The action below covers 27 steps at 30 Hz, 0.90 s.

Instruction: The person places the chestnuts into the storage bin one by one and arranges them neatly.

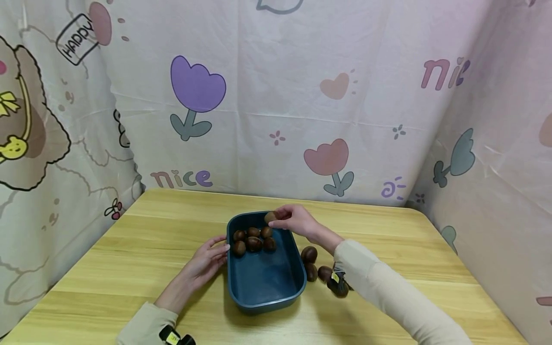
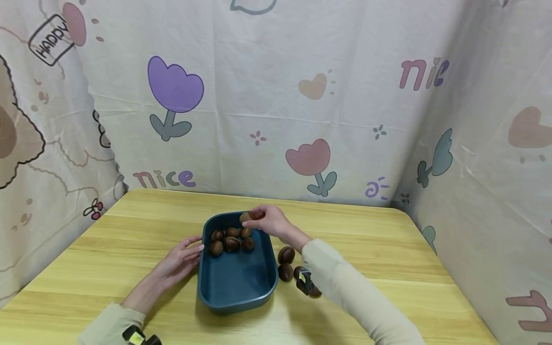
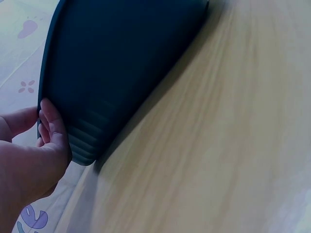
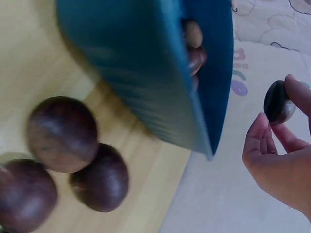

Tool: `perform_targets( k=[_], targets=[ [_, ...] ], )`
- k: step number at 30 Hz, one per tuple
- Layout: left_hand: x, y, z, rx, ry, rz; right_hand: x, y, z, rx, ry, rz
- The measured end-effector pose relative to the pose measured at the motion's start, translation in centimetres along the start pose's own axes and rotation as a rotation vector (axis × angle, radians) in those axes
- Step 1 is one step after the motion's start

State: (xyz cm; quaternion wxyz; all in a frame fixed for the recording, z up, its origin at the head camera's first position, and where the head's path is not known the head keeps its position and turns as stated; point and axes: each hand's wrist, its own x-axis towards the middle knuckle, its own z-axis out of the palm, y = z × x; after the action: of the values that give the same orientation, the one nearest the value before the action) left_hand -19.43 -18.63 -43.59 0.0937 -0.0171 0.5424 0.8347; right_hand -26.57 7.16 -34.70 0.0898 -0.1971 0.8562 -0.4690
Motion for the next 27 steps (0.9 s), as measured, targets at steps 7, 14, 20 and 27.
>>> perform_targets(
  k=[7, 14, 20, 27],
  targets=[
    [0.0, -0.1, -0.1, -0.003, -0.002, -0.001, 0.7, -1.0, 2.0, -0.016, -0.073, 0.017],
    [0.1, -0.1, -0.2, 0.008, -0.005, -0.001, 0.2, -0.9, 5.5, 0.031, -0.144, 0.087],
    [0.1, -0.1, -0.2, 0.010, 0.000, -0.004, 0.2, -0.7, 7.6, 0.033, -0.150, 0.110],
    [0.1, -0.1, -0.2, 0.006, -0.020, 0.010, 0.3, -1.0, 9.2, -0.034, -0.135, 0.098]
  ],
)
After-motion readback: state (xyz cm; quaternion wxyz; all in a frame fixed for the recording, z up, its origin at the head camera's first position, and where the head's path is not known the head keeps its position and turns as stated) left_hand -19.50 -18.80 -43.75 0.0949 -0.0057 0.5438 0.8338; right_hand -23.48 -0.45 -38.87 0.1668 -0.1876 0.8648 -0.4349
